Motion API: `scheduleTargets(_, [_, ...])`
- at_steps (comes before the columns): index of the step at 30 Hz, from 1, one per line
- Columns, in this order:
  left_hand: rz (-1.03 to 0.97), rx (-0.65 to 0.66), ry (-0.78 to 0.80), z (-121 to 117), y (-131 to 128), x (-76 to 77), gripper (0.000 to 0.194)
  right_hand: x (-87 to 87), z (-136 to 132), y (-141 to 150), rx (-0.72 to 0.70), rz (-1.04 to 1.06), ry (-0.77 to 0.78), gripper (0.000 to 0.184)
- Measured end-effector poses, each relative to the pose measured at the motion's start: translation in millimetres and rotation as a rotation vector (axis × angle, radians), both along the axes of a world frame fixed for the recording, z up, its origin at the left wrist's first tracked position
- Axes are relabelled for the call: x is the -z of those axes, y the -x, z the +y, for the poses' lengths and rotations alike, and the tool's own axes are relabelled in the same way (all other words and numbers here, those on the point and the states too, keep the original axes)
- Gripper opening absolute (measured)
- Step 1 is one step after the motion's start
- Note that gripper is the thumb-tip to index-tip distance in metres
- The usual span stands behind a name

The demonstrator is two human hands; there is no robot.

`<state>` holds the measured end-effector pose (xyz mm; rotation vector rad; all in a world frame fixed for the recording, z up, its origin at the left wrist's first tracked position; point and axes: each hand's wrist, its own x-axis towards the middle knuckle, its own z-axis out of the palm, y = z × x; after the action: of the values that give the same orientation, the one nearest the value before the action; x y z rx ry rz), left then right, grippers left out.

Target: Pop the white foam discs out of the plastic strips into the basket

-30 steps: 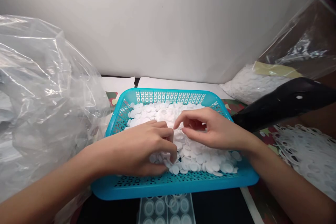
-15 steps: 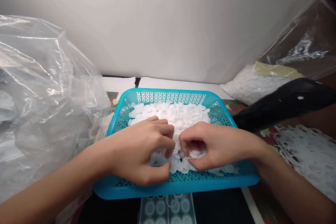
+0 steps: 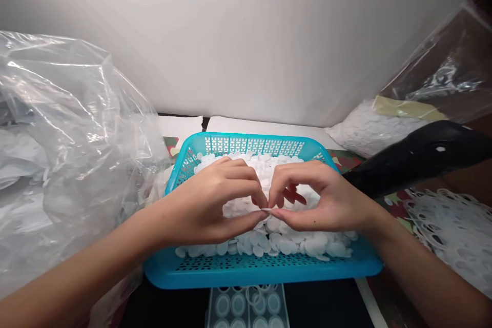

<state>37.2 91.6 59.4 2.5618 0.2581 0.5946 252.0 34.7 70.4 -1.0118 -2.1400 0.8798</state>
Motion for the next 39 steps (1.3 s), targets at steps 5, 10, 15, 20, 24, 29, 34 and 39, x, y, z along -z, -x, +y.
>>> scheduleTargets(5, [-0.004, 0.002, 0.009, -1.7, -0.3, -1.6, 0.007, -2.1, 0.5, -1.1, -0.001, 0.042, 0.016, 0.012])
scheduleTargets(10, [0.011, -0.023, 0.030, -2.7, 0.0, -3.2, 0.008, -1.9, 0.3, -2.3, -0.017, 0.032, 0.058, 0.011])
scheduleTargets(15, [0.044, -0.047, 0.002, -2.2, 0.2, -3.1, 0.011, 0.2, 0.4, -1.8, -0.014, 0.002, 0.073, 0.009])
scheduleTargets(20, [0.052, -0.049, -0.011, -2.1, -1.5, -1.3, 0.012, 1.4, 0.4, 0.2, -0.025, -0.017, 0.054, 0.009])
scheduleTargets(24, [0.072, -0.053, -0.001, -2.5, -2.3, -1.6, 0.010, 1.6, -0.1, 1.1, -0.035, -0.038, 0.049, 0.011])
scheduleTargets(29, [0.088, -0.069, 0.005, -3.1, -1.1, -0.3, 0.009, 2.7, -0.5, 1.5, -0.027, -0.064, 0.020, 0.011])
scheduleTargets(34, [0.089, -0.074, 0.000, -3.2, -1.6, 1.2, 0.009, 3.9, 0.2, 2.0, -0.038, -0.070, 0.009, 0.010])
scheduleTargets(39, [0.096, -0.075, 0.007, -3.4, -2.5, 0.4, 0.009, 4.7, 0.7, 2.1, -0.040, -0.070, -0.003, 0.009])
